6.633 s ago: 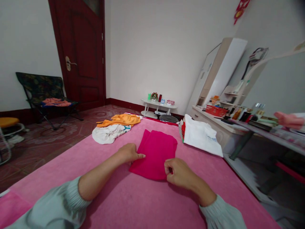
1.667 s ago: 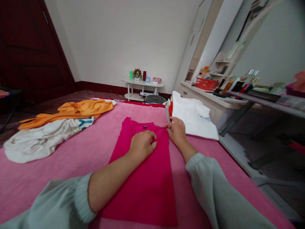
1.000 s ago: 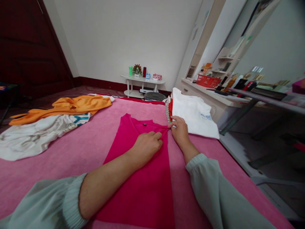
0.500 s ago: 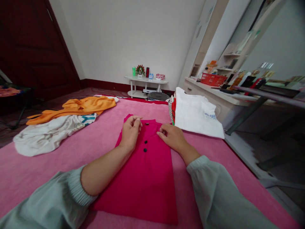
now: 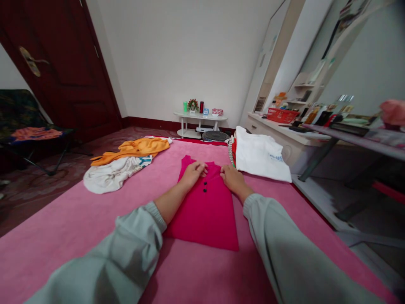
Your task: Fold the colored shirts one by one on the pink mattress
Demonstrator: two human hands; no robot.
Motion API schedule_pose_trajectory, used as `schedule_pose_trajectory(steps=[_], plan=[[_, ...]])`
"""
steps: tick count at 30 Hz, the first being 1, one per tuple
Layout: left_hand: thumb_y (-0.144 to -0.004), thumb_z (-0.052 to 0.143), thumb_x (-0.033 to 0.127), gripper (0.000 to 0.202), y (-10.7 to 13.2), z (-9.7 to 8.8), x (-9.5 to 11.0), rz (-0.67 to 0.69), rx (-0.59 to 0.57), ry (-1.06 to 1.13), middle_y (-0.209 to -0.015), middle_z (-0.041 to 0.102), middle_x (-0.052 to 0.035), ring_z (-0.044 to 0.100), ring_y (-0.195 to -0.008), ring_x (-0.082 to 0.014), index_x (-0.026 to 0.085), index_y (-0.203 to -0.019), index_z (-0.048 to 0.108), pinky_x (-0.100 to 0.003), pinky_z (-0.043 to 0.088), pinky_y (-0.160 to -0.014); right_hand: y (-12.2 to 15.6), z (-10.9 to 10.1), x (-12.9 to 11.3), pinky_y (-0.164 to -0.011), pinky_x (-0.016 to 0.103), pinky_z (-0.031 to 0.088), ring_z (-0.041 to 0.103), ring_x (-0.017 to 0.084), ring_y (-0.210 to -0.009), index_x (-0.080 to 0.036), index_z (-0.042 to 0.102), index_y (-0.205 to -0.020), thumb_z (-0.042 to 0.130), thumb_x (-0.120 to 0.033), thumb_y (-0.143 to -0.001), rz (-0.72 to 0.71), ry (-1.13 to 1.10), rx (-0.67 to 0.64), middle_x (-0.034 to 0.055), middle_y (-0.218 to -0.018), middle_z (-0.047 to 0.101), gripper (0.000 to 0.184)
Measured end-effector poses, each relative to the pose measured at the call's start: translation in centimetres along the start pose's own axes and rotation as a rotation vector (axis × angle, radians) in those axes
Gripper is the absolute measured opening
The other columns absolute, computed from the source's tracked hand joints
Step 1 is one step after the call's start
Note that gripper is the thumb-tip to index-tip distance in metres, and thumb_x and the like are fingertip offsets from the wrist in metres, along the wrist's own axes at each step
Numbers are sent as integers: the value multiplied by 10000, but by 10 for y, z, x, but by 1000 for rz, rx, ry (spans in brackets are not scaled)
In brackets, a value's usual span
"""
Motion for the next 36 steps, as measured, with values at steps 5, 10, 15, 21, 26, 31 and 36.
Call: schedule_pose_trajectory(steps=[5,10,15,21,26,31,36], plan=[[-706,668,93,255,31,-9,15,0,-144,-197,-940,716,-61,657,-852,-148,128,-958,684,-265,514,-816,22,-11,-9,-1016,283,358,532,207,-1181,-150,600,-1192,618,-166,-816,-27,-48,-117,119,-1251,596,376],[-719,627,67,282,75,-48,19,10,-3,-479,-1085,663,-101,618,-985,-195,132,-988,677,-319,472,-910,76,-12,-12,-1028,276,358,504,206,-1234,-90,485,-1323,507,-230,-896,93,-77,36,142,-1345,540,450],[-738,651,215,273,104,-72,20,-25,148,-715,-989,667,-134,629,-927,-249,117,-993,671,-338,470,-834,107,-18,-15,-868,283,441,620,198,-1003,-180,615,-1082,496,-272,-890,205,-163,249,63,-1051,684,244],[-765,558,587,459,113,-82,40,-297,102,-1036,-989,701,-145,653,-918,-299,187,-945,691,-324,453,-690,114,-32,-24,-701,366,447,652,289,-880,-172,617,-902,465,-574,-854,336,27,122,126,-934,674,432],[-657,581,699,529,107,-89,39,-352,-7,-951,-786,696,-100,642,-741,-253,185,-734,678,-287,382,-590,116,-33,-32,-669,345,426,657,272,-845,-193,621,-846,529,-562,-809,295,29,71,106,-926,676,382],[-503,754,489,363,99,-92,24,-308,-61,-696,-479,507,31,502,-533,-155,189,-534,553,-252,280,-519,114,-31,-32,-616,287,395,648,220,-790,-216,611,-804,604,-431,-768,242,-86,133,51,-853,687,218],[-542,699,311,254,95,-83,27,-256,-58,-536,-455,442,69,413,-487,-111,193,-523,475,-235,255,-497,110,-27,-28,-607,274,409,633,191,-683,-220,584,-728,571,-333,-757,188,-230,257,20,-713,669,117]])
Point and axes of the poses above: each hand's wrist, its own y-axis away from the middle knuckle, its own z-axis out of the palm, x = y × z, the point moved 3 cm from there along -y, towards the middle knuckle
